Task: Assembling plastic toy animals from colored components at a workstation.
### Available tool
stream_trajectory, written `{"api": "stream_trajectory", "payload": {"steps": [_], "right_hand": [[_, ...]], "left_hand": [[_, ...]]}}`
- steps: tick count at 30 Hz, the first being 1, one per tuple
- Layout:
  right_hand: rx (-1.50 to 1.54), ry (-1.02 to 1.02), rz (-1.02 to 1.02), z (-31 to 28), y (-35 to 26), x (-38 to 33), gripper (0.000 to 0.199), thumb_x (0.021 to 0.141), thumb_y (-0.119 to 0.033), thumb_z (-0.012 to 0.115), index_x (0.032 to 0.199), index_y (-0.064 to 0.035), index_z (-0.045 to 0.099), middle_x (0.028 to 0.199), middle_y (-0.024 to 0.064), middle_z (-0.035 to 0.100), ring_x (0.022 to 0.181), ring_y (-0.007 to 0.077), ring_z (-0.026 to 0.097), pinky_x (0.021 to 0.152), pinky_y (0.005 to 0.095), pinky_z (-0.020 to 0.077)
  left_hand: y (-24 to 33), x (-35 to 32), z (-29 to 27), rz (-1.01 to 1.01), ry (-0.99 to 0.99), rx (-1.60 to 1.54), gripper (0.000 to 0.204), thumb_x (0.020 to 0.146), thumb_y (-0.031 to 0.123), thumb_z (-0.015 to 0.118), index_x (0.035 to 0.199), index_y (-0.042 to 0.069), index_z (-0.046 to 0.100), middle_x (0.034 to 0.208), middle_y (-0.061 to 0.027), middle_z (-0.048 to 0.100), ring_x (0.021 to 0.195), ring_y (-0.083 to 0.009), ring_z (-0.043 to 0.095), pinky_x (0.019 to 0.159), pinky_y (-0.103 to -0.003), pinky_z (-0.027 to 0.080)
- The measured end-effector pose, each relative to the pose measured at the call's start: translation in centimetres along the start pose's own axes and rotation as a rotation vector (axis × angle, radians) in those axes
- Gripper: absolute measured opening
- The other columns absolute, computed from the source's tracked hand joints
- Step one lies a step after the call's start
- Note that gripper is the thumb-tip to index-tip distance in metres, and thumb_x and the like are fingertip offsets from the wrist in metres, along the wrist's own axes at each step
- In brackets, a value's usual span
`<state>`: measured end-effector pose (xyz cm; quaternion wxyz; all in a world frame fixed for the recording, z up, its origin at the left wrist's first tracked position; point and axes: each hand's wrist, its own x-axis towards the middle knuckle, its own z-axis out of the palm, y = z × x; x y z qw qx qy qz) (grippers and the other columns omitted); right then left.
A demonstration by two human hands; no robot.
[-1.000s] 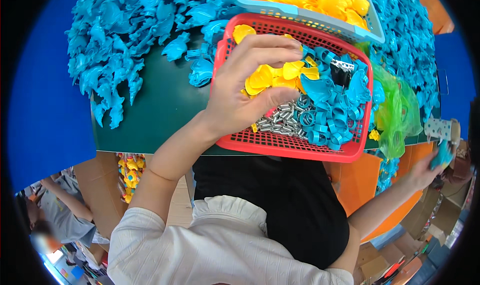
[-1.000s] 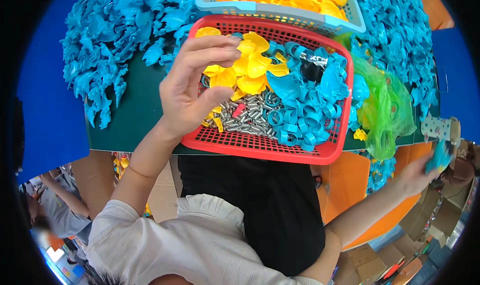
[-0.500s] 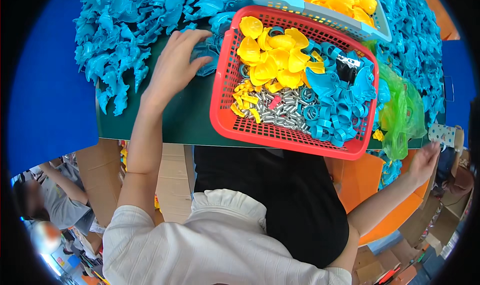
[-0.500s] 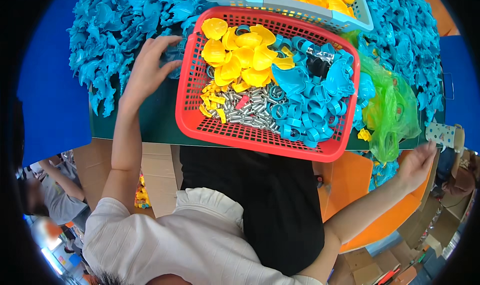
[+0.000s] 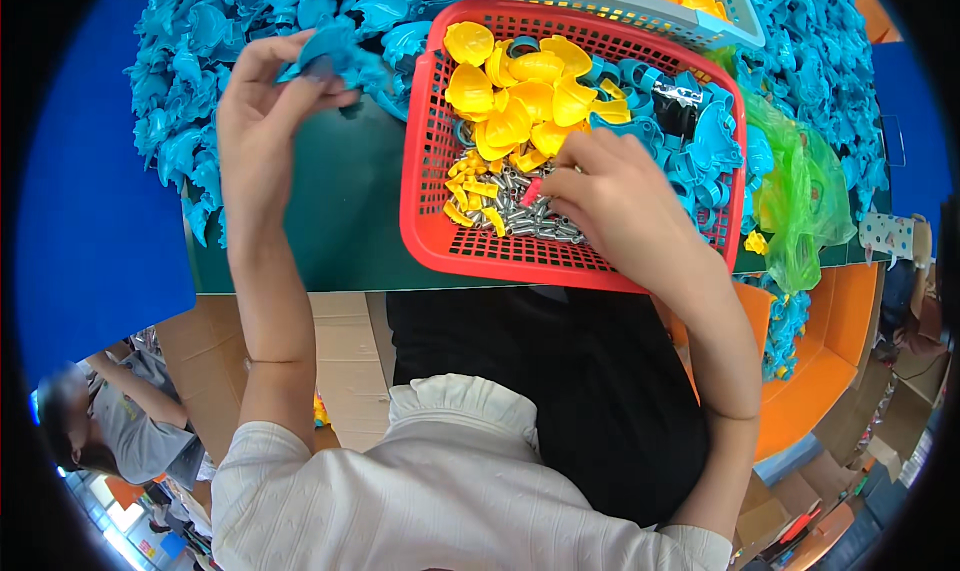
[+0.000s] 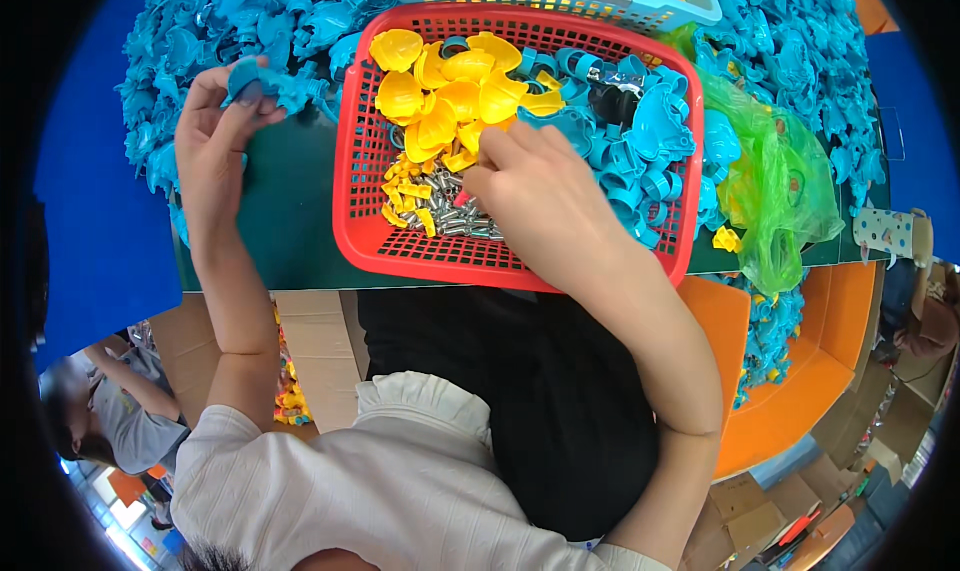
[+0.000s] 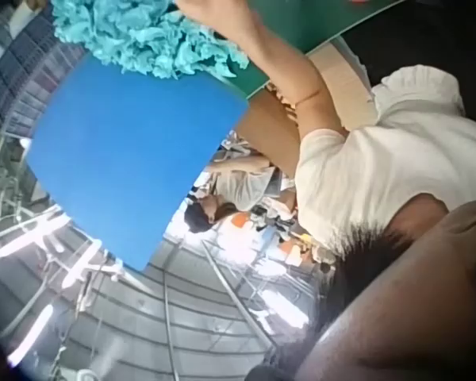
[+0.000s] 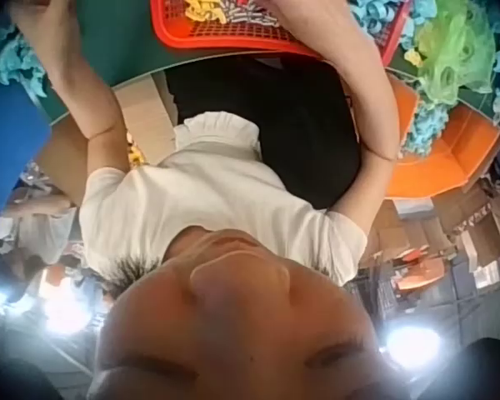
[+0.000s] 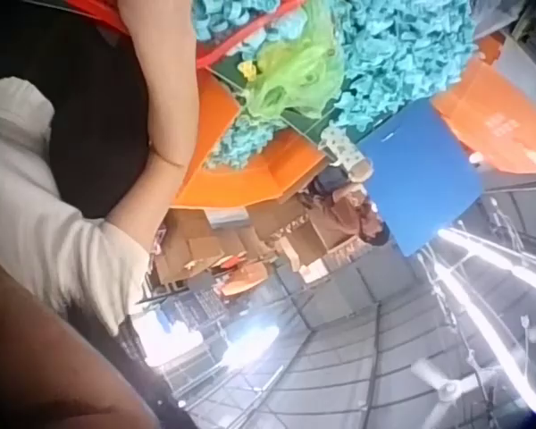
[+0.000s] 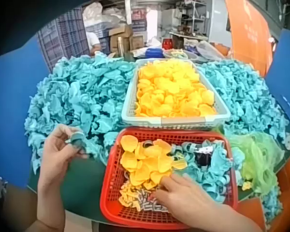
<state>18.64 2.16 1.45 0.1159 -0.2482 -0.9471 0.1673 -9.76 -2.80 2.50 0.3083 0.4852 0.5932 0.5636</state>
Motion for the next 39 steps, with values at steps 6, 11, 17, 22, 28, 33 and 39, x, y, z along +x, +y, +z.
{"api": "stream_trajectory", "payload": {"steps": [6,11,17,22,28,33,39], "right_hand": [[0.018,-0.023,0.017,1.5,0.2,0.1,0.019,0.069,-0.006,0.069,0.084,-0.0051,0.058,0.084,0.0064,0.054,0.084,0.0233,0.053,0.076,0.0337,0.0401],[0.458,0.202,0.325,-0.9,0.0,-1.1,0.017,0.076,-0.003,0.067,0.091,-0.0026,0.060,0.083,0.0051,0.059,0.076,0.0140,0.057,0.069,0.0250,0.0437],[0.547,0.680,0.165,-1.0,0.2,-1.8,0.018,0.077,0.003,0.066,0.096,0.0012,0.063,0.082,0.0076,0.063,0.073,0.0143,0.058,0.065,0.0249,0.0458],[0.595,0.762,0.207,-0.6,-0.1,-1.7,0.019,0.076,0.004,0.067,0.093,-0.0002,0.062,0.084,0.0080,0.061,0.074,0.0160,0.056,0.065,0.0246,0.0450],[0.581,0.686,0.119,-0.2,-0.3,-2.0,0.020,0.077,0.007,0.065,0.094,0.0011,0.058,0.092,0.0079,0.057,0.082,0.0133,0.052,0.074,0.0241,0.0419],[0.648,0.736,0.270,-0.1,0.2,-2.0,0.014,0.077,0.003,0.065,0.089,-0.0003,0.059,0.083,0.0053,0.057,0.074,0.0127,0.054,0.067,0.0241,0.0437],[0.588,0.573,0.287,-0.8,0.5,-2.8,0.013,0.079,0.002,0.065,0.090,-0.0005,0.059,0.083,0.0042,0.057,0.073,0.0101,0.053,0.068,0.0232,0.0435]], "left_hand": [[2.1,-0.8,8.0,-0.269,-0.340,-0.734,0.027,0.087,0.009,0.054,0.111,0.000,0.048,0.094,-0.0105,0.060,0.076,-0.0221,0.066,0.065,-0.030,0.054],[0.9,-0.3,9.9,-0.268,-0.468,-0.564,0.033,0.086,0.008,0.053,0.117,0.000,0.043,0.094,-0.0086,0.058,0.063,-0.0129,0.060,0.056,-0.023,0.047],[2.0,-1.4,11.3,-0.239,-0.439,-0.422,0.040,0.085,0.006,0.051,0.122,-0.002,0.039,0.098,-0.0128,0.061,0.050,-0.0071,0.049,0.045,-0.019,0.038],[2.2,-1.7,11.4,-0.197,-0.478,-0.350,0.034,0.088,0.006,0.051,0.121,0.000,0.042,0.099,-0.0090,0.057,0.052,-0.0057,0.053,0.045,-0.019,0.043],[1.4,-2.0,11.3,-0.170,-0.490,-0.332,0.042,0.088,0.009,0.055,0.127,-0.001,0.041,0.105,-0.0108,0.058,0.063,-0.0091,0.058,0.054,-0.021,0.046],[1.1,-2.3,11.4,-0.146,-0.621,-0.518,0.033,0.089,0.010,0.056,0.119,-0.001,0.045,0.105,-0.0073,0.055,0.085,-0.0119,0.058,0.076,-0.026,0.048],[0.5,-1.4,10.9,-0.103,-0.496,-0.454,0.039,0.091,0.014,0.052,0.125,-0.002,0.042,0.111,-0.0124,0.057,0.090,-0.0146,0.060,0.079,-0.029,0.048]]}}
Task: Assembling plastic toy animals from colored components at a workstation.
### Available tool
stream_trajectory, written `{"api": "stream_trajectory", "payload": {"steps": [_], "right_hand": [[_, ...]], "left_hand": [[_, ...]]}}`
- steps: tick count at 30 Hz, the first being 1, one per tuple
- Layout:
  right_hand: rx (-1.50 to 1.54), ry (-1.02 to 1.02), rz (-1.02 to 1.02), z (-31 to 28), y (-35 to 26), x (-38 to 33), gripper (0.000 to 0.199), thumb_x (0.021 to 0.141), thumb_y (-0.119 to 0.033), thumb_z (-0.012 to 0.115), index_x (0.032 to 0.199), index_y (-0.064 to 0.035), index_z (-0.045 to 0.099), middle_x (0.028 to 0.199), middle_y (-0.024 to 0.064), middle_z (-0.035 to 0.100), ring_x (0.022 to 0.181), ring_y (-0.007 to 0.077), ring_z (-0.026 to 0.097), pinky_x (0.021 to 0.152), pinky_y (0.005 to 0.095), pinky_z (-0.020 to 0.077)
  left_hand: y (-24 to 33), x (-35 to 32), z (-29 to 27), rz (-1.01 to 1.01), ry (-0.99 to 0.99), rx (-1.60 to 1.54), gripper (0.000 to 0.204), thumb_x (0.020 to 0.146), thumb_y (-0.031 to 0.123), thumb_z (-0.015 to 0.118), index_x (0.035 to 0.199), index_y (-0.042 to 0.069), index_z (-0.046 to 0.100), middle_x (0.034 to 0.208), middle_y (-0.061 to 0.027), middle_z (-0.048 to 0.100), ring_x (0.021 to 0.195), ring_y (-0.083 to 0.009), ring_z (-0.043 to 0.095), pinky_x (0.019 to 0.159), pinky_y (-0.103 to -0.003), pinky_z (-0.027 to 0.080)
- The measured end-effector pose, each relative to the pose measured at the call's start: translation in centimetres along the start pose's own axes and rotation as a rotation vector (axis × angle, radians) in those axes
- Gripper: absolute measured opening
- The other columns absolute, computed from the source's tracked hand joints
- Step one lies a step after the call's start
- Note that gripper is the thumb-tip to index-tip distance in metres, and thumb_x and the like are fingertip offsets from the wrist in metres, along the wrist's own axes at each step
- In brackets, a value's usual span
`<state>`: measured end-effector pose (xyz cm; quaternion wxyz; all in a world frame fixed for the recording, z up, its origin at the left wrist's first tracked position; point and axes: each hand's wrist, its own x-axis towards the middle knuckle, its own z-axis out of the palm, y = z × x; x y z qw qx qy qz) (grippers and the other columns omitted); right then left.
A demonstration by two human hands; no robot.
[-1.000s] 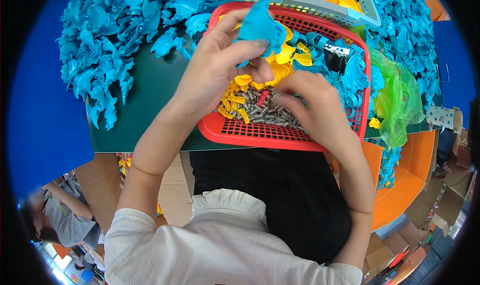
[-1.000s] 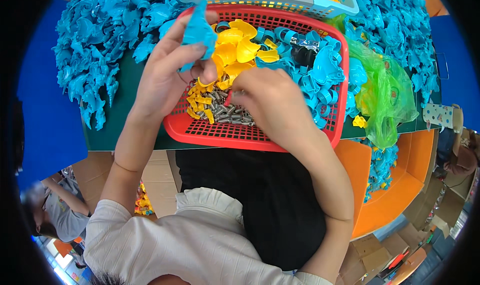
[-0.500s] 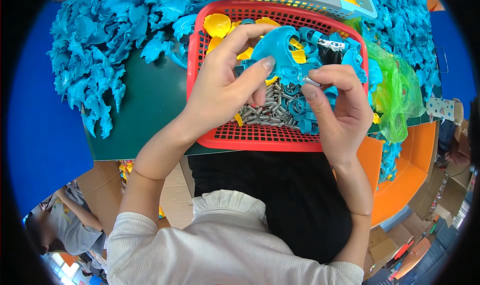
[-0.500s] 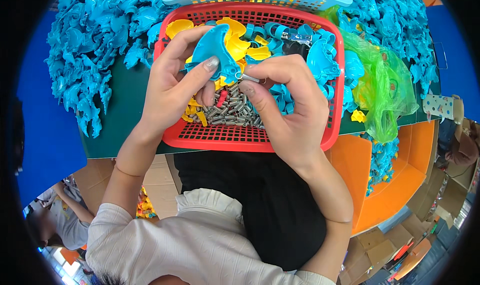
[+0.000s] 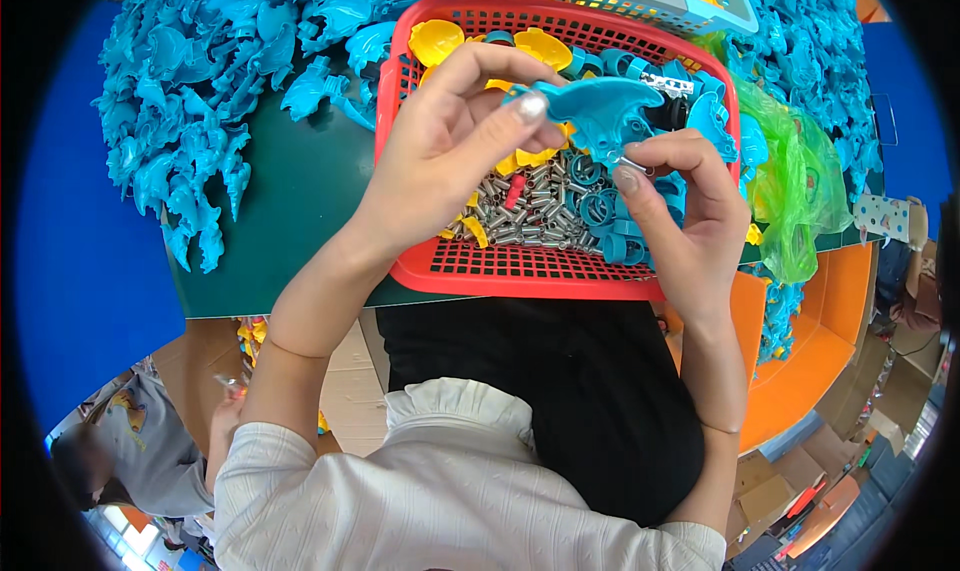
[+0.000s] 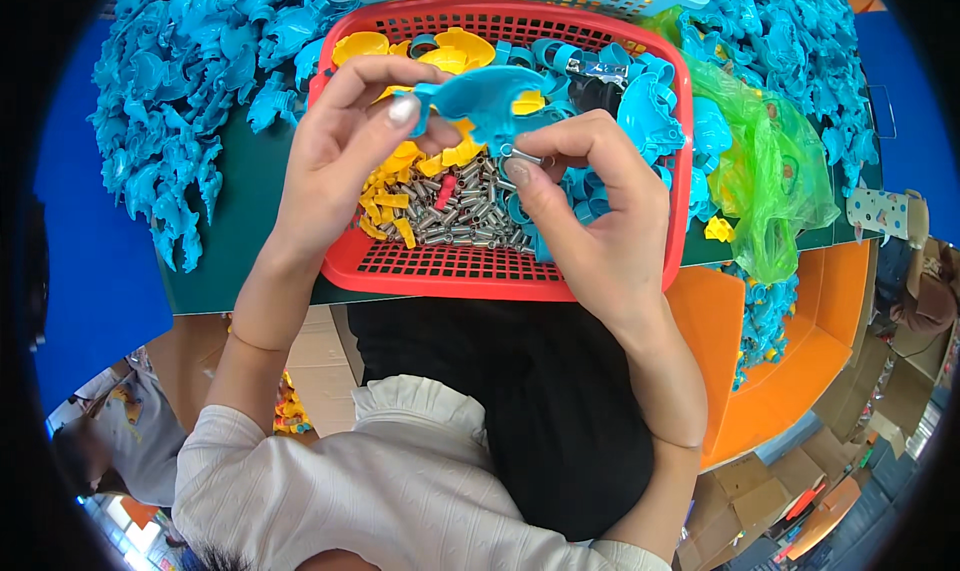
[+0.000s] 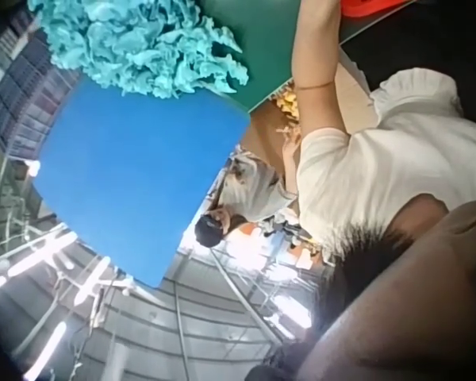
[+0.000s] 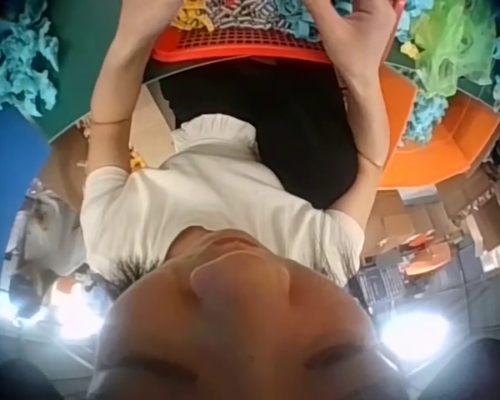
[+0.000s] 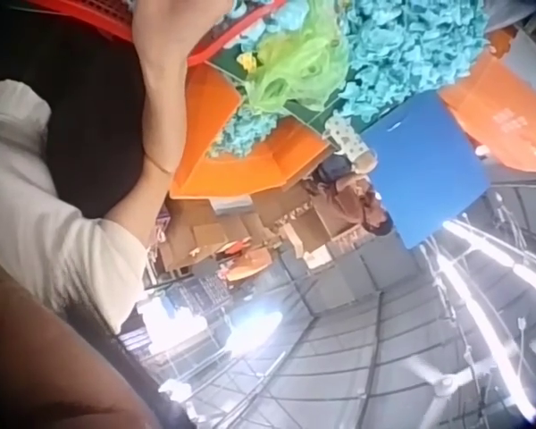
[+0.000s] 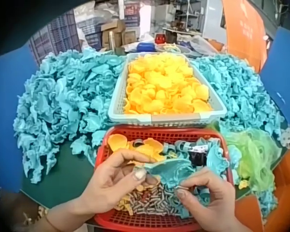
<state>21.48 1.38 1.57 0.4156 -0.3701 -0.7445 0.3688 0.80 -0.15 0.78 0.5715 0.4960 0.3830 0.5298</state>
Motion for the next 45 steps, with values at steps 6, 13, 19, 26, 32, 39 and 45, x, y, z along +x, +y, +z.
{"api": "stream_trajectory", "payload": {"steps": [6,13,19,26,32,39,45], "right_hand": [[0.152,0.237,0.024,-0.6,-0.3,0.1,0.015,0.078,0.003,0.065,0.092,0.0006,0.059,0.084,0.0048,0.057,0.077,0.0104,0.053,0.070,0.0230,0.0434],[0.172,0.165,0.089,-0.5,-0.1,-0.8,0.016,0.080,0.001,0.066,0.095,0.0012,0.061,0.088,0.0063,0.060,0.079,0.0107,0.053,0.072,0.0224,0.0425],[0.172,0.093,0.064,0.2,-0.5,-0.8,0.014,0.080,0.000,0.066,0.093,0.0008,0.063,0.087,0.0062,0.061,0.078,0.0108,0.054,0.071,0.0223,0.0427],[0.131,0.043,0.036,0.2,-0.6,-1.0,0.013,0.080,0.000,0.066,0.092,0.0008,0.062,0.085,0.0058,0.060,0.076,0.0109,0.054,0.070,0.0225,0.0429],[0.152,0.053,0.015,0.5,-0.6,-1.0,0.014,0.080,0.001,0.065,0.093,0.0009,0.060,0.087,0.0059,0.060,0.078,0.0116,0.054,0.071,0.0231,0.0431],[0.221,0.069,-0.012,0.4,-0.8,-1.1,0.019,0.080,0.008,0.061,0.097,0.0016,0.057,0.096,0.0110,0.058,0.088,0.0156,0.057,0.079,0.0264,0.0464],[0.151,0.172,-0.051,-0.2,-0.1,-1.1,0.015,0.078,0.007,0.064,0.092,0.0021,0.060,0.091,0.0102,0.062,0.083,0.0156,0.058,0.073,0.0257,0.0457]], "left_hand": [[0.6,0.9,-1.5,0.335,0.182,0.462,0.033,0.087,0.009,0.058,0.118,0.004,0.049,0.114,-0.0090,0.056,0.096,-0.0159,0.059,0.077,-0.027,0.049],[2.7,-0.7,-11.2,-0.024,0.531,1.284,0.026,0.083,0.022,0.065,0.101,0.004,0.060,0.071,-0.0071,0.063,0.063,-0.0170,0.061,0.057,-0.027,0.045],[1.4,-2.2,-10.8,-0.245,0.391,1.428,0.030,0.079,0.026,0.067,0.098,0.004,0.059,0.072,-0.0115,0.062,0.059,-0.0228,0.060,0.055,-0.032,0.045],[3.4,-3.6,-13.1,-0.018,0.652,1.371,0.022,0.077,0.014,0.066,0.095,0.004,0.059,0.089,-0.0106,0.064,0.060,-0.0179,0.055,0.058,-0.030,0.046],[4.8,-3.5,-9.9,0.292,0.750,1.047,0.029,0.078,0.004,0.065,0.107,0.007,0.063,0.088,-0.0007,0.053,0.070,-0.0066,0.049,0.060,-0.020,0.043],[3.3,-1.4,-0.7,0.004,-0.036,0.232,0.047,0.074,0.005,0.065,0.120,0.000,0.055,0.084,0.0002,0.040,0.080,-0.0083,0.039,0.073,-0.019,0.036],[1.8,-0.6,0.6,0.021,-0.098,0.222,0.030,0.077,-0.002,0.062,0.108,-0.005,0.061,0.102,-0.0126,0.060,0.100,-0.0167,0.055,0.084,-0.027,0.046]]}}
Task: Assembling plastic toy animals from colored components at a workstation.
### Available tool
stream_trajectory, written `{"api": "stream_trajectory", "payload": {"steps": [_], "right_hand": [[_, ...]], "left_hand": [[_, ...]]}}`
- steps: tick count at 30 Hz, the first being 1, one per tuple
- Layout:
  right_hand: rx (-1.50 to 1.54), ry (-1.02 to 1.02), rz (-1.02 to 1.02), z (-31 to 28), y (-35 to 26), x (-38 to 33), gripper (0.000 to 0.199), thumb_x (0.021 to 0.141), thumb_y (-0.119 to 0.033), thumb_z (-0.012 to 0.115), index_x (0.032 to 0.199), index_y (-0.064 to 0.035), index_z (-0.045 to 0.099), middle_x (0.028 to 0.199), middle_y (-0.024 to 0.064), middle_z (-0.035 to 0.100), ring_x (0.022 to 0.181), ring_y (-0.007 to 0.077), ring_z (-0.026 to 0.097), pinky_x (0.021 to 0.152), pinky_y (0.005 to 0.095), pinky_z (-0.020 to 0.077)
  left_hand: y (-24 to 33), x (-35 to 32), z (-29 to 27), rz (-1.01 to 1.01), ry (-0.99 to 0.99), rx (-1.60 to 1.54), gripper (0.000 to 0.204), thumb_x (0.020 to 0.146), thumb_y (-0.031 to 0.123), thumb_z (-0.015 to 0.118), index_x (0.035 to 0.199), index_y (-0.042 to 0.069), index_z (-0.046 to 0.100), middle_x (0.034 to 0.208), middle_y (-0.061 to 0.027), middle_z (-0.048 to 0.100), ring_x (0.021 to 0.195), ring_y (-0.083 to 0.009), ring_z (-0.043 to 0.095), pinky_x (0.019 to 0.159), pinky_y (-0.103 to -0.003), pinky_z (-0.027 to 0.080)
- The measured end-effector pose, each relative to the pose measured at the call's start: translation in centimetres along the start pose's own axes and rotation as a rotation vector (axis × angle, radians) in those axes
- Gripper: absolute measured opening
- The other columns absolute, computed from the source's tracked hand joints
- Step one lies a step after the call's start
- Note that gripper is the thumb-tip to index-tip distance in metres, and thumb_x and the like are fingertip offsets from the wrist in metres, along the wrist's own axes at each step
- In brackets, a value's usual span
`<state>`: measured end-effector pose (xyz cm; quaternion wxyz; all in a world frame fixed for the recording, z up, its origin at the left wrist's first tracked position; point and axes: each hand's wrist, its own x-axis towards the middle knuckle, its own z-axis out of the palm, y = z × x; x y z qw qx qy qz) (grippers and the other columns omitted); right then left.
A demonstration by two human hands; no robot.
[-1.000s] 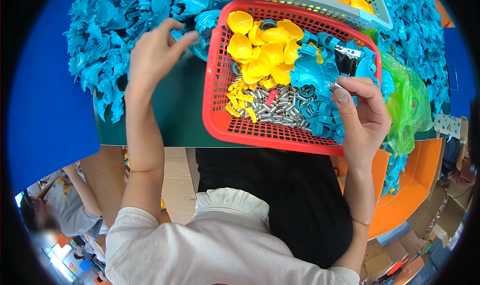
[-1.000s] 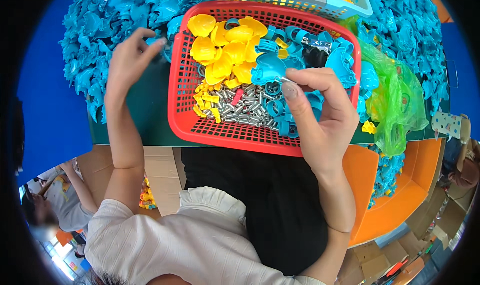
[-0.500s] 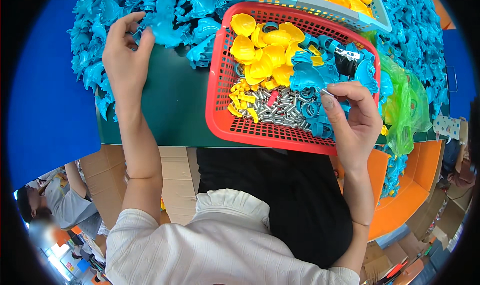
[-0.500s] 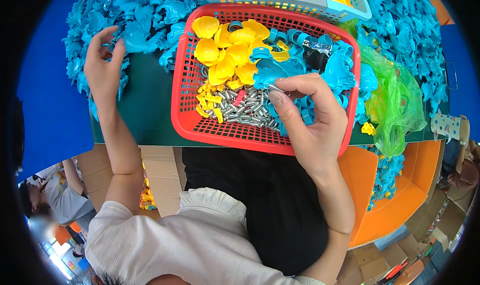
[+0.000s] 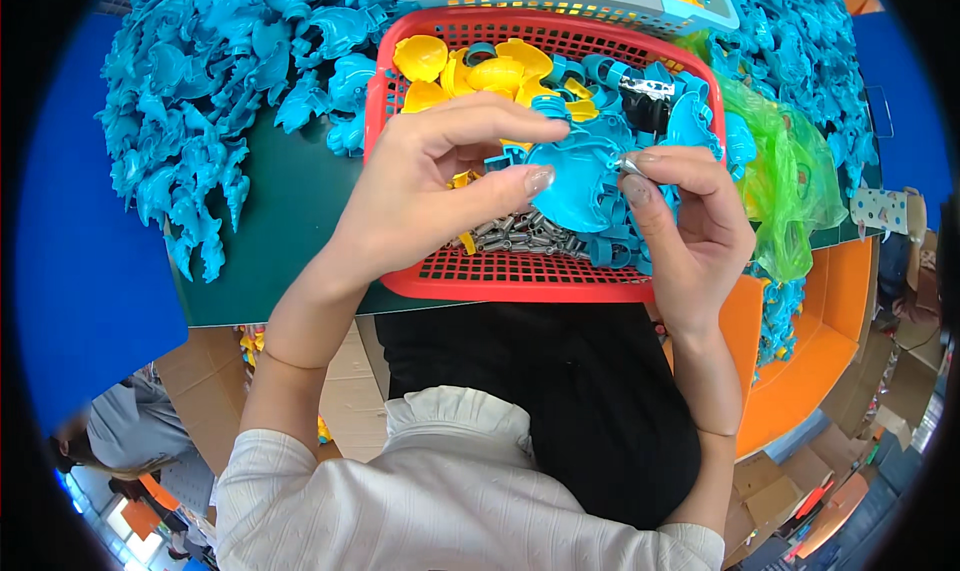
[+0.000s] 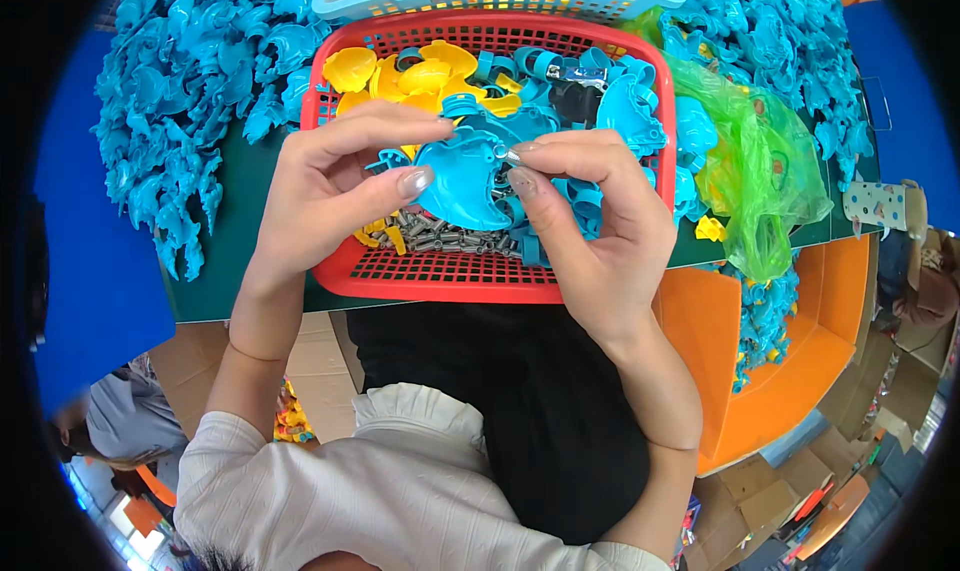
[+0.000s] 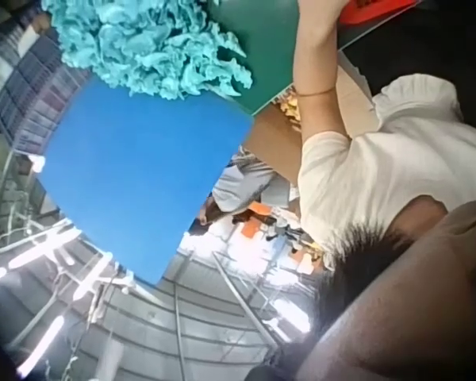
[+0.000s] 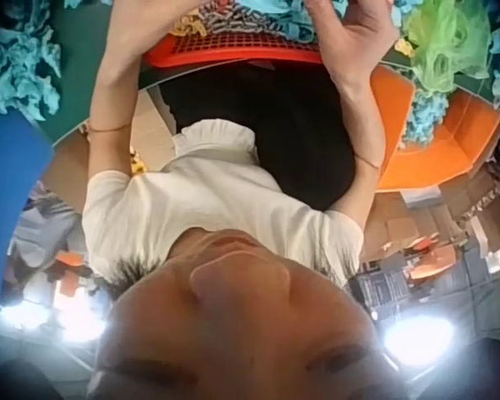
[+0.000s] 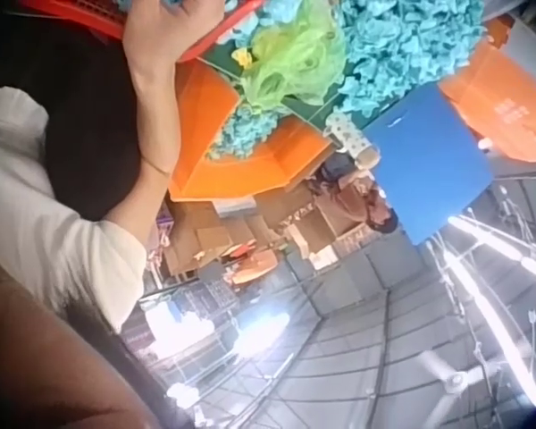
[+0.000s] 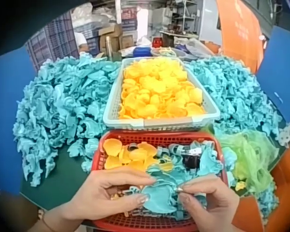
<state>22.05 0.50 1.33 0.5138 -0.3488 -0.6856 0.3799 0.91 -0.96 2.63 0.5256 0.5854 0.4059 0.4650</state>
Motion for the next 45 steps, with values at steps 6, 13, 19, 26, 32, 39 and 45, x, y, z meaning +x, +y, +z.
{"api": "stream_trajectory", "payload": {"steps": [6,13,19,26,32,39,45], "right_hand": [[-0.034,0.038,-0.060,-0.1,0.0,0.2,0.014,0.076,0.008,0.064,0.088,0.0015,0.061,0.087,0.0094,0.063,0.081,0.0173,0.059,0.072,0.0271,0.0463],[-0.153,-0.167,0.023,0.0,-0.2,0.4,0.014,0.078,0.010,0.061,0.089,0.0027,0.058,0.088,0.0098,0.059,0.085,0.0147,0.056,0.077,0.0259,0.0444],[0.011,-0.096,0.080,1.0,-0.3,0.6,0.014,0.079,0.009,0.061,0.091,0.0021,0.058,0.090,0.0093,0.058,0.085,0.0137,0.055,0.076,0.0247,0.0441],[-0.039,-0.107,0.045,1.8,0.5,0.3,0.013,0.079,0.009,0.062,0.089,0.0017,0.058,0.090,0.0087,0.058,0.085,0.0135,0.055,0.076,0.0246,0.0438],[-0.105,-0.212,-0.059,2.5,-0.4,0.3,0.017,0.074,0.010,0.065,0.086,0.0005,0.058,0.088,0.0091,0.059,0.081,0.0151,0.056,0.071,0.0248,0.0446],[-0.092,-0.128,-0.108,3.0,-0.4,0.7,0.018,0.073,0.011,0.065,0.085,-0.0003,0.058,0.083,0.0086,0.060,0.074,0.0153,0.056,0.066,0.0249,0.0445],[-0.093,-0.230,-0.159,2.7,-0.7,1.1,0.016,0.074,0.010,0.065,0.085,0.0003,0.059,0.082,0.0091,0.060,0.075,0.0149,0.057,0.068,0.0257,0.0450]], "left_hand": [[-1.4,0.1,-0.1,0.006,0.060,0.068,0.025,0.078,0.004,0.068,0.103,0.000,0.066,0.092,-0.0069,0.064,0.080,-0.0075,0.057,0.064,-0.019,0.044],[-2.0,-0.2,-0.4,0.089,0.037,0.061,0.024,0.078,0.006,0.069,0.101,-0.001,0.066,0.092,-0.0071,0.063,0.078,-0.0077,0.057,0.063,-0.019,0.044],[-1.1,-0.2,0.1,0.029,0.051,-0.089,0.042,0.085,0.014,0.061,0.122,-0.003,0.051,0.108,-0.0159,0.060,0.104,-0.0199,0.057,0.090,-0.032,0.045],[-1.2,-0.5,1.6,-0.048,0.124,-0.210,0.060,0.084,0.006,0.060,0.134,0.007,0.026,0.102,-0.0093,0.053,0.099,-0.0125,0.054,0.082,-0.027,0.047],[-1.3,-1.0,0.6,-0.029,0.205,-0.017,0.034,0.089,0.008,0.056,0.118,0.004,0.038,0.103,-0.0045,0.049,0.084,-0.0055,0.049,0.068,-0.021,0.043],[-0.8,-0.9,1.1,-0.048,0.125,-0.268,0.027,0.089,0.020,0.060,0.106,0.004,0.047,0.090,-0.0049,0.056,0.076,-0.0075,0.056,0.065,-0.022,0.046],[-1.5,-0.7,0.6,-0.019,0.165,-0.184,0.028,0.083,0.014,0.067,0.099,0.004,0.046,0.075,-0.0043,0.058,0.066,-0.0071,0.058,0.056,-0.020,0.046]]}}
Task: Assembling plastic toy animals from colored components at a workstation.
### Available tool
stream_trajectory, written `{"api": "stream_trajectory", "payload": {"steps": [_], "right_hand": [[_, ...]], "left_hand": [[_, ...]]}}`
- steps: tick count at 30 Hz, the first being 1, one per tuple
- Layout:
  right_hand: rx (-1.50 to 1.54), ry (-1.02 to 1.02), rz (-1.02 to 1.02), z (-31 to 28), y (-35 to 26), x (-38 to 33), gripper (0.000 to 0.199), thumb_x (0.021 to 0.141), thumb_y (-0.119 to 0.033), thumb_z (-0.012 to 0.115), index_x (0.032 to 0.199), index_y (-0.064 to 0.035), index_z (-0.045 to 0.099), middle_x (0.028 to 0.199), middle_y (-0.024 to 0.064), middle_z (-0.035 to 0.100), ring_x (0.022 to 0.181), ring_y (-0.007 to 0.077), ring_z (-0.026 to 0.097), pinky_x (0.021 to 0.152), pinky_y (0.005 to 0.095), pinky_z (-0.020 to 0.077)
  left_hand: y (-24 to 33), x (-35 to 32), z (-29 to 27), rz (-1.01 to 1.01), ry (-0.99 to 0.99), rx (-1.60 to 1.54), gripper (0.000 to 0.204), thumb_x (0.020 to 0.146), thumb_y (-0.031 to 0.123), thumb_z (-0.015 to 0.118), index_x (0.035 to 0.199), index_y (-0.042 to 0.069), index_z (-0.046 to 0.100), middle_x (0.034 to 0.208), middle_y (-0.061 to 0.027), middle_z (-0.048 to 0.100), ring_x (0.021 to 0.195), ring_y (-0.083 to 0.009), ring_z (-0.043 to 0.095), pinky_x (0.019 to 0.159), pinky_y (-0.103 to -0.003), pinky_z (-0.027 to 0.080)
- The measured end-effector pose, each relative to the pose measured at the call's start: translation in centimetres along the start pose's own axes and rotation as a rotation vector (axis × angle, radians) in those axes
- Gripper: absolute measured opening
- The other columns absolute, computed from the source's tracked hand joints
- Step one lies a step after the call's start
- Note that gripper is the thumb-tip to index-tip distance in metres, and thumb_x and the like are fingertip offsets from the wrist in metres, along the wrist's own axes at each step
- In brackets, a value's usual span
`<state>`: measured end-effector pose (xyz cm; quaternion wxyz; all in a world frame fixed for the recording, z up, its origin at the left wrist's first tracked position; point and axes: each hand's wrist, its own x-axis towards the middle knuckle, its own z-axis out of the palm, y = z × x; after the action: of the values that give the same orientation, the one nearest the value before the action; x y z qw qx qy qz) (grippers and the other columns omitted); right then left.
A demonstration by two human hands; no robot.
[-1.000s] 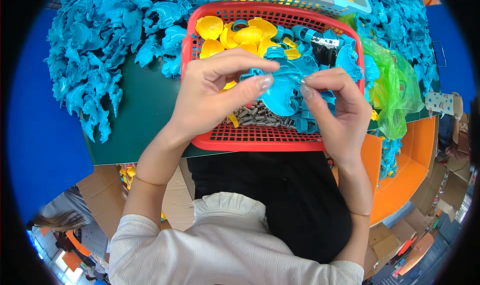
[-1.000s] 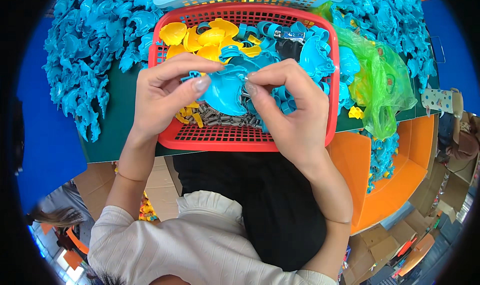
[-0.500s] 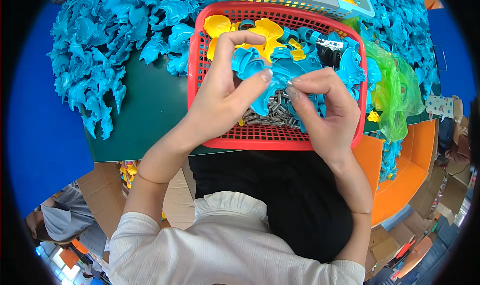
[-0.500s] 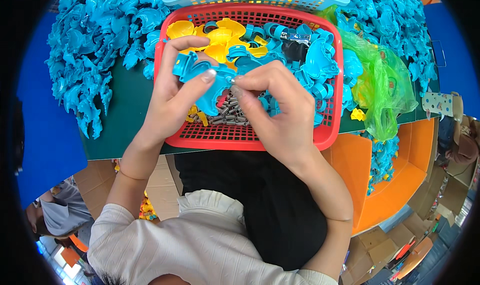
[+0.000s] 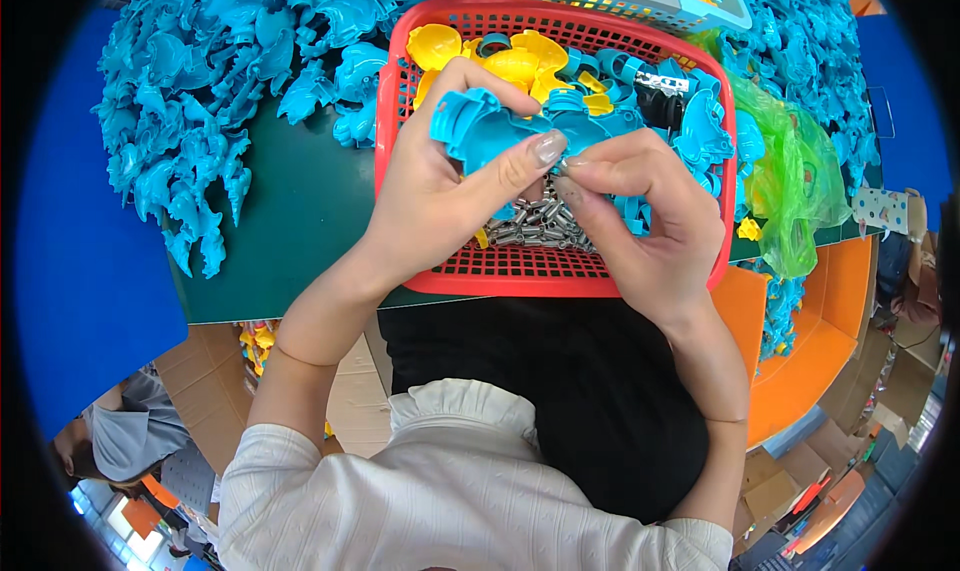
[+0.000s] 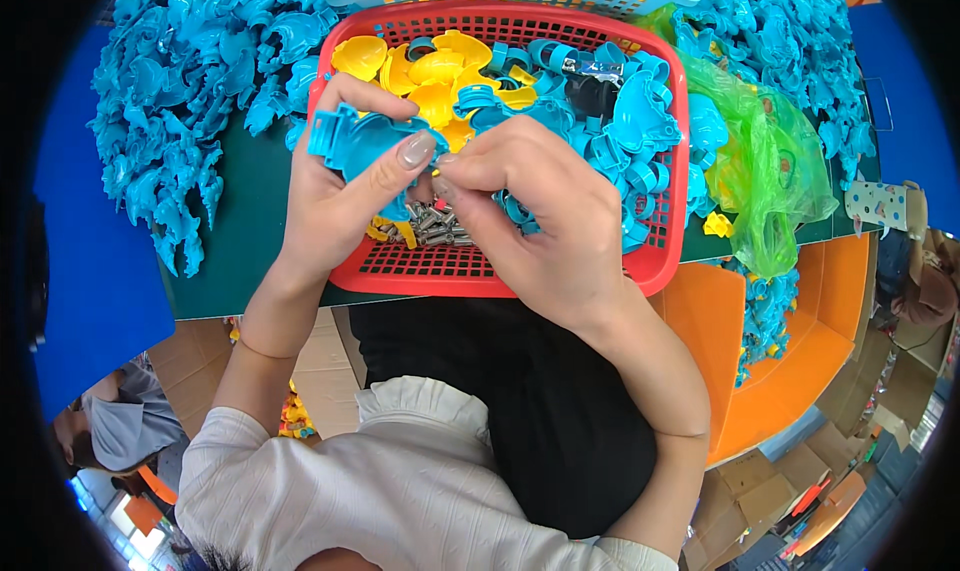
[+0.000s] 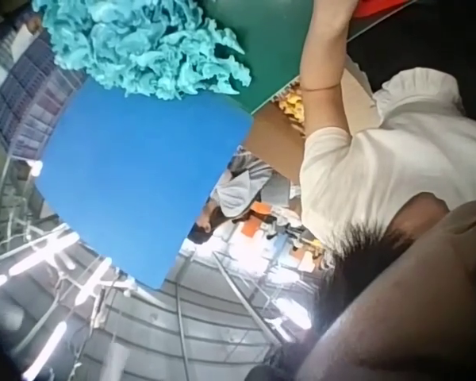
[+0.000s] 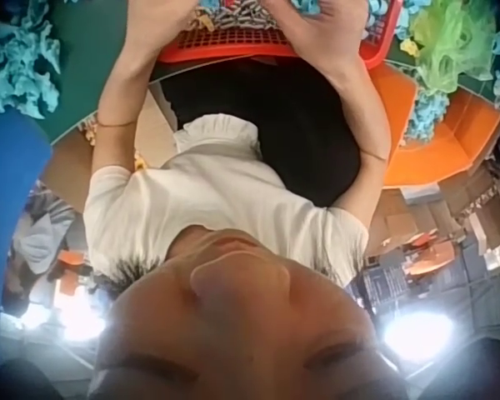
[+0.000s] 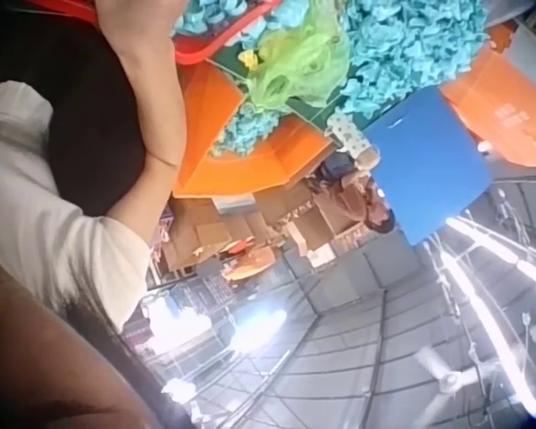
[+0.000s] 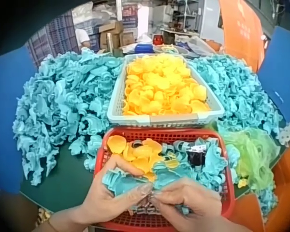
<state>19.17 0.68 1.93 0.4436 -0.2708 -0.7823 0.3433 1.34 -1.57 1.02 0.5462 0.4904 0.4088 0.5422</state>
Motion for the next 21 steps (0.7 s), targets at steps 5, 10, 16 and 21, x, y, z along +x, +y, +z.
{"api": "stream_trajectory", "payload": {"steps": [5,10,16,21], "right_hand": [[0.301,-0.051,0.246,-0.1,0.0,0.3,0.016,0.073,0.010,0.066,0.086,0.0019,0.060,0.082,0.0099,0.061,0.077,0.0156,0.058,0.069,0.0259,0.0454],[0.252,-0.010,0.210,0.7,-0.4,0.8,0.013,0.075,0.009,0.065,0.086,0.0022,0.060,0.081,0.0089,0.061,0.078,0.0146,0.057,0.070,0.0256,0.0456],[0.177,0.021,0.191,1.2,-0.4,0.8,0.009,0.079,0.005,0.064,0.087,0.0028,0.059,0.083,0.0069,0.059,0.079,0.0125,0.057,0.071,0.0254,0.0461],[0.572,0.021,0.501,0.7,-0.3,1.0,0.010,0.079,0.005,0.064,0.087,0.0017,0.058,0.087,0.0064,0.058,0.081,0.0109,0.055,0.074,0.0245,0.0458]], "left_hand": [[0.1,-0.1,-0.2,0.072,0.017,0.025,0.026,0.083,0.011,0.067,0.096,0.004,0.046,0.075,-0.0056,0.058,0.063,-0.0078,0.058,0.055,-0.020,0.046],[0.4,0.1,-0.3,0.148,0.022,0.001,0.023,0.084,0.009,0.065,0.094,0.004,0.045,0.076,-0.0064,0.058,0.064,-0.0098,0.059,0.055,-0.021,0.047],[0.4,0.2,-0.1,0.091,0.137,0.156,0.022,0.085,0.008,0.064,0.094,0.003,0.045,0.077,-0.0080,0.058,0.064,-0.0105,0.060,0.056,-0.021,0.048],[-0.2,0.0,-0.6,0.110,0.015,-0.006,0.023,0.085,0.009,0.064,0.096,0.003,0.045,0.077,-0.0076,0.058,0.063,-0.0106,0.060,0.056,-0.022,0.048]]}}
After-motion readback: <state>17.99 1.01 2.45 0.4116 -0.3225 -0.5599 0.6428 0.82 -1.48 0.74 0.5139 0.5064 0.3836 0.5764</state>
